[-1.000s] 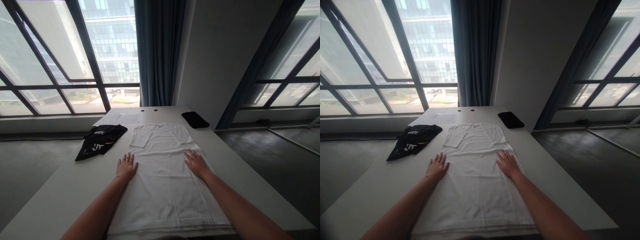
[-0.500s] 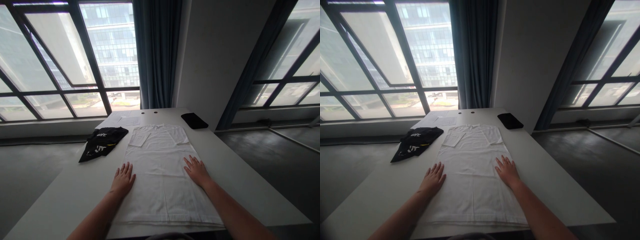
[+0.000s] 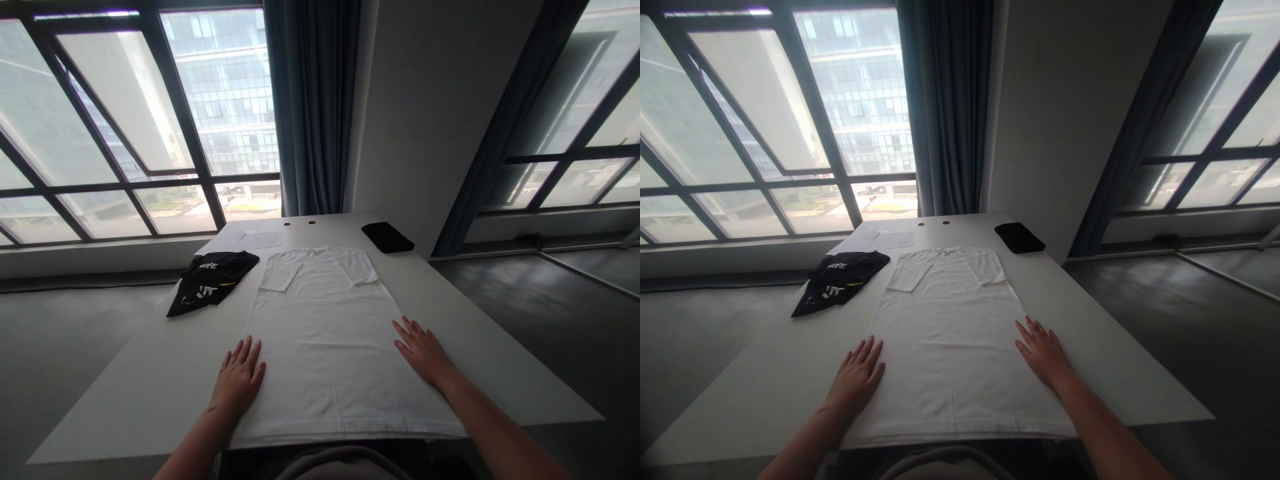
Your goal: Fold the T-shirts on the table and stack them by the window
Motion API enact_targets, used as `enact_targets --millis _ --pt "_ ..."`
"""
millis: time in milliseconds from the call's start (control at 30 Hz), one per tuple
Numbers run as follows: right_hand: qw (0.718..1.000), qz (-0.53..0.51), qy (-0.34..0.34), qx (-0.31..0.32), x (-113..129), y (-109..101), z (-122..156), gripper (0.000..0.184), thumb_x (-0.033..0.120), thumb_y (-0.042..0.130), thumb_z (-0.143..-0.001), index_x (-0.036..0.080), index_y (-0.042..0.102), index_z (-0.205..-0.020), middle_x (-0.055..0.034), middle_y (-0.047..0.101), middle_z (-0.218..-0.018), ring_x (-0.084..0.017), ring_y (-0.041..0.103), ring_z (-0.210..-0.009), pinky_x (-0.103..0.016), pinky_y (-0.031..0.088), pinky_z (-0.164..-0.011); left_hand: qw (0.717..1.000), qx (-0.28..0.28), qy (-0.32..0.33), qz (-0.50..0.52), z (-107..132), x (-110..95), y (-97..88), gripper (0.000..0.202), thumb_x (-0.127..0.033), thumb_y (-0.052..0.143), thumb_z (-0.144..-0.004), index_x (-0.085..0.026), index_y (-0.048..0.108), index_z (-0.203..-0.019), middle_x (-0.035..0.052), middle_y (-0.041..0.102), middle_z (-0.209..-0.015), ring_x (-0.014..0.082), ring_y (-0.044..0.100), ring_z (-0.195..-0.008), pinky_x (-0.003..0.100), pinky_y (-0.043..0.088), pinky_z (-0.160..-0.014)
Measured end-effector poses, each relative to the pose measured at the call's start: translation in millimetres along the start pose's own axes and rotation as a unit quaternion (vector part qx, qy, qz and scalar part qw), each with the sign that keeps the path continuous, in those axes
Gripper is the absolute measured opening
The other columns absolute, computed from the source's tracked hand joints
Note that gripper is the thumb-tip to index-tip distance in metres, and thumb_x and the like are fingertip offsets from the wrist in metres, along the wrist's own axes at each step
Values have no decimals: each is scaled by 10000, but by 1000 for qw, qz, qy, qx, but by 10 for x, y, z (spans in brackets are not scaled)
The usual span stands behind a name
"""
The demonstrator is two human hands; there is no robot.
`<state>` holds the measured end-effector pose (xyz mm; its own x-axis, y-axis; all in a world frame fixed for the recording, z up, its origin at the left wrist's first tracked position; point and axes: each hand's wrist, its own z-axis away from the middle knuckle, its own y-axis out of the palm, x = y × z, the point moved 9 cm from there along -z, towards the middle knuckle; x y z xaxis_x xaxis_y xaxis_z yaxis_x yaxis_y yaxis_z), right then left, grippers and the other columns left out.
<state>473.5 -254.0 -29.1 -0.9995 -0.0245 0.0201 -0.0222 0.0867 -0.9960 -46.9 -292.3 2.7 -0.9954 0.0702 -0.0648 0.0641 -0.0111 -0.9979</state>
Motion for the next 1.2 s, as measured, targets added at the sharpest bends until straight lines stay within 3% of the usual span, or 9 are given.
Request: enact_targets --millis 133,267,433,600,733,967,1200 --pt "1000 -2 6 -6 -244 39 159 648 513 316 -1015 290 398 -1618 -72 326 -1695 -313 311 -1556 -586 275 -1237 1000 -11 -18 -1 158 262 50 644 -462 387 -1020 -236 390 -1623 49 261 -1705 274 264 -1582 512 207 -1284" --pt "1000 -13 0 -6 -449 27 276 644 502 351 -998 272 452 -1592 -80 370 -1672 -318 343 -1542 -569 310 -1228 999 -37 19 26 226 498 48 624 -446 417 -1006 -233 449 -1592 56 365 -1675 258 336 -1553 477 248 -1280" --pt "999 -36 -16 -31 -488 -58 308 601 459 342 -1008 249 531 -1538 -85 451 -1625 -305 402 -1512 -541 347 -1216 994 -90 20 57 161 693 -81 562 -413 426 -996 -202 572 -1495 75 527 -1577 255 500 -1435 427 383 -1214" --pt "999 -41 -7 -32 -452 -92 341 621 443 317 -1012 186 538 -1532 -110 436 -1630 -317 397 -1514 -539 325 -1227 997 -76 2 20 115 670 -65 573 -422 389 -1014 -209 545 -1523 66 488 -1609 255 443 -1479 420 333 -1237" --pt "998 -47 -17 -41 -445 -94 365 605 435 343 -1002 207 550 -1522 -108 463 -1614 -315 415 -1503 -546 339 -1217 998 -58 -9 10 138 666 -19 570 -426 394 -1019 -260 508 -1552 39 433 -1647 252 381 -1524 450 267 -1264" --pt "996 -36 -2 -86 -409 -156 326 564 380 353 -993 182 634 -1441 -119 546 -1551 -314 501 -1434 -523 395 -1176 996 -83 -23 12 137 620 -136 525 -427 421 -1021 -277 569 -1502 55 505 -1593 263 475 -1443 434 362 -1201" --pt "995 -28 -7 -94 -364 -202 334 548 348 379 -997 142 639 -1433 -139 560 -1534 -318 507 -1425 -502 403 -1174 997 -80 -22 11 135 597 -142 517 -427 418 -1028 -289 567 -1503 57 504 -1591 268 470 -1442 443 376 -1185"
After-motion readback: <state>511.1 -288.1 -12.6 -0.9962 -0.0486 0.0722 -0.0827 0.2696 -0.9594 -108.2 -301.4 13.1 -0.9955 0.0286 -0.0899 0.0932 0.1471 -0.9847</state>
